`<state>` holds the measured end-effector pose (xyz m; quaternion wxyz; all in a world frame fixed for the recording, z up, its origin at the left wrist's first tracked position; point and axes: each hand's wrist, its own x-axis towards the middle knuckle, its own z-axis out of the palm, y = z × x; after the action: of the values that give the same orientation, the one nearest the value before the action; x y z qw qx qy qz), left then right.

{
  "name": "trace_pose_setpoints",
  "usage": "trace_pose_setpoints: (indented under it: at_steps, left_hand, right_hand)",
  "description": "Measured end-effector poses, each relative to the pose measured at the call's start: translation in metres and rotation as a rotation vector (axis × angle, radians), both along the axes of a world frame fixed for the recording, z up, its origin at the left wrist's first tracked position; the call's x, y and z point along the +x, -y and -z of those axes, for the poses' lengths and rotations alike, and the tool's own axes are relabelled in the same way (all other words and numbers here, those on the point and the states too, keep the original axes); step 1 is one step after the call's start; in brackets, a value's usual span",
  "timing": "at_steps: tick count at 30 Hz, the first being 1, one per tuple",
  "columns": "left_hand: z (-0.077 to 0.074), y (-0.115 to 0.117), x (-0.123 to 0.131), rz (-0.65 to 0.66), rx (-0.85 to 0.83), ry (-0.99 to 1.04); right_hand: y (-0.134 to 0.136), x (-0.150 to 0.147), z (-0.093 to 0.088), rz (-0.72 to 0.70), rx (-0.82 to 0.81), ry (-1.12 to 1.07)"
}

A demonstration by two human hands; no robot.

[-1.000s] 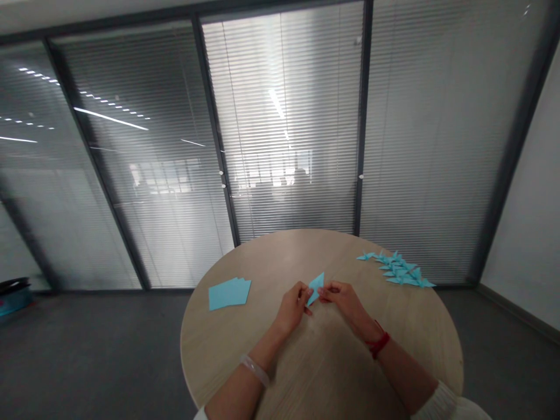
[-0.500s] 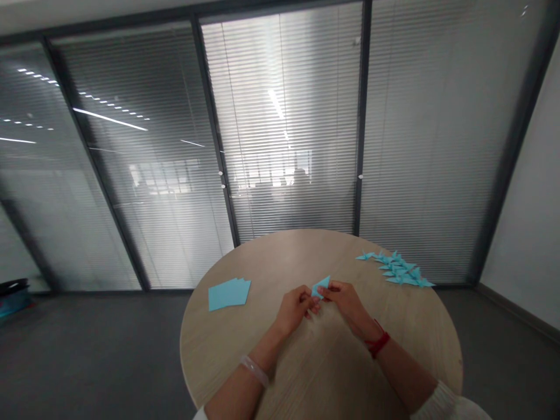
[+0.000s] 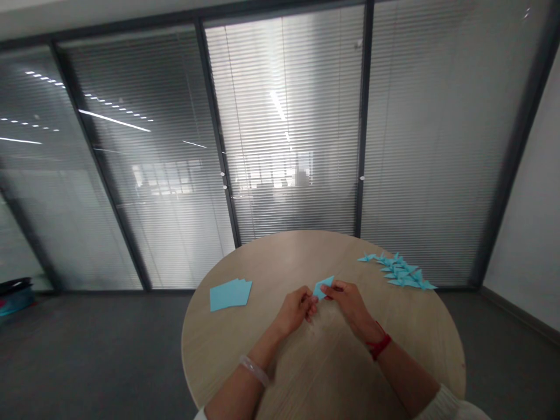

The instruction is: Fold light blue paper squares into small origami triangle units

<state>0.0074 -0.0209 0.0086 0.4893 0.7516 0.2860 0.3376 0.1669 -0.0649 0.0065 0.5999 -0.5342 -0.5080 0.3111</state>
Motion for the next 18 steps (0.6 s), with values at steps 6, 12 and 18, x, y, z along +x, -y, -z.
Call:
trace_pose_setpoints:
  at_steps: [6, 12, 18]
  left_hand:
    - [0.009, -0.007, 0.001, -0.072, -0.050, 0.038]
    - [0.011, -0.011, -0.002, -0.135, -0.257, -0.007]
    - [-0.005, -0.003, -0.003, -0.016, -0.480, 0.334]
  right_hand:
    - [-0.001, -0.001, 0.004, 0.069, 0.055, 0.182]
    - [0.006, -0.005, 0.000, -0.003, 0.335, 0.440]
    - [0.001, -0.003, 0.009, -0.011, 0.454, 0.632]
